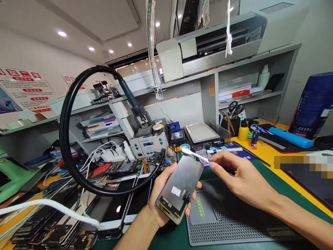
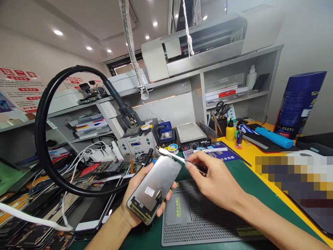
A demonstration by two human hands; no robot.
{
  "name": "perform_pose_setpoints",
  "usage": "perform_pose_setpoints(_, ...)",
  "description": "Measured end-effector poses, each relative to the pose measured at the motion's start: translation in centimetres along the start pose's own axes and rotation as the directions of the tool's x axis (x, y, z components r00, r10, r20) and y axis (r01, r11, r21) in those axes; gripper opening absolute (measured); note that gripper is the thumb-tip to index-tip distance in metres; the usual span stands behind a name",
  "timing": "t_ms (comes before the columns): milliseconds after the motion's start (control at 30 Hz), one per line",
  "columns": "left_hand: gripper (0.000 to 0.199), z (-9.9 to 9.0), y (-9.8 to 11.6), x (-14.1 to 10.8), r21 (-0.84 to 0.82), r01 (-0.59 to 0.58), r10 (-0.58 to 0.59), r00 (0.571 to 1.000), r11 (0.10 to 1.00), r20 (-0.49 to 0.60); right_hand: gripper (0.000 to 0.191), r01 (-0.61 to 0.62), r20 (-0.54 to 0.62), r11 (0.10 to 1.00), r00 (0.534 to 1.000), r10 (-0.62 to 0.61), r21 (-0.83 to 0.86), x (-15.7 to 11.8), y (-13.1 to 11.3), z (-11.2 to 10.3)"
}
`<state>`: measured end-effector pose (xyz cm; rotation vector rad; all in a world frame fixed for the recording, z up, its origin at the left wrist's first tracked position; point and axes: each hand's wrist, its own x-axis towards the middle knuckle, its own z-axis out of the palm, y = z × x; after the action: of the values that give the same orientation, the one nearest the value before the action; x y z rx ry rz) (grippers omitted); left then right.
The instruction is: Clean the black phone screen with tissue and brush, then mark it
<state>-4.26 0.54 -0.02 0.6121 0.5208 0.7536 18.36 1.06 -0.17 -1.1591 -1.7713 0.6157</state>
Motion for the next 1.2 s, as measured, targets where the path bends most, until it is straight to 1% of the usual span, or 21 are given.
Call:
perform_pose_setpoints(133,0.07,0.06,0.0,-0.04,0.012,0.011,-0.01,1.0,1.0,-0.021,0.022,-0.006,-0.03,1.0,1.0,0.006,0.003,-0.15,-0.01,-0.09)
perform_pose_setpoints(267,0.072,0.05,0.01,-0.03,0.014,0.024,-0.023,0.999,1.0,-0.037,0.022,0.001,0.026,1.0,1.0,-0.001,-0.012,-0.04,-0.07,-0.03)
perform_pose_setpoints(300,0.073,0.01,0.02,0.0,0.015,0.023,-0.023,0.999,1.0,-0.035,0.023,-0.002,0.025,1.0,1.0,0.003,-0.021,0.01,-0.08,0.0)
perform_pose_setpoints(400,0.074,-0.07,0.06,0.1,0.015,0.011,-0.01,1.0,1.0,-0.027,0.023,-0.007,-0.016,1.0,1.0,0.007,-0.024,0.06,-0.09,0.06)
perform_pose_setpoints(533,0.075,0.03,0.06,0.14,0.014,0.015,-0.014,0.999,1.0,-0.031,0.023,0.017,0.053,0.999,0.998,-0.015,-0.044,-0.06,-0.03,0.09)
perform_pose_setpoints(667,0.074,0.13,0.04,0.09,0.006,0.018,-0.017,0.998,1.0,-0.054,0.024,0.009,0.022,0.999,1.0,-0.008,-0.046,-0.13,0.01,0.09)
perform_pose_setpoints(800,0.071,0.02,0.08,0.08,0.013,0.011,-0.011,0.999,1.0,-0.047,0.023,0.015,0.091,0.999,0.996,-0.011,-0.049,-0.23,0.01,0.11)
perform_pose_setpoints(900,0.07,-0.09,0.08,0.03,0.014,-0.012,0.013,0.999,1.0,-0.047,0.023,0.003,0.055,0.998,0.999,0.0,-0.055,-0.35,0.15,0.11)
perform_pose_setpoints(933,0.07,-0.11,0.05,0.01,0.017,-0.022,0.022,0.999,1.0,-0.048,0.023,0.008,0.062,0.999,0.998,-0.005,-0.047,-0.38,0.2,0.11)
perform_pose_setpoints(1033,0.067,-0.16,-0.05,-0.08,0.035,-0.042,0.043,0.998,0.999,-0.053,0.023,0.023,0.131,0.999,0.991,-0.018,-0.039,-0.38,0.25,0.15)
perform_pose_setpoints(1067,0.066,-0.16,-0.09,-0.1,0.043,-0.043,0.046,0.997,0.998,-0.059,0.023,0.021,0.134,0.999,0.991,-0.015,-0.046,-0.35,0.24,0.17)
perform_pose_setpoints(1167,0.063,-0.12,-0.18,-0.13,0.068,-0.05,0.057,0.992,0.996,-0.112,0.024,0.01,0.061,0.999,0.998,-0.007,-0.052,-0.32,0.23,0.2)
perform_pose_setpoints(1200,0.061,-0.08,-0.22,-0.14,0.085,-0.061,0.072,0.989,0.994,-0.133,0.024,0.015,0.054,0.999,0.998,-0.012,-0.045,-0.33,0.24,0.2)
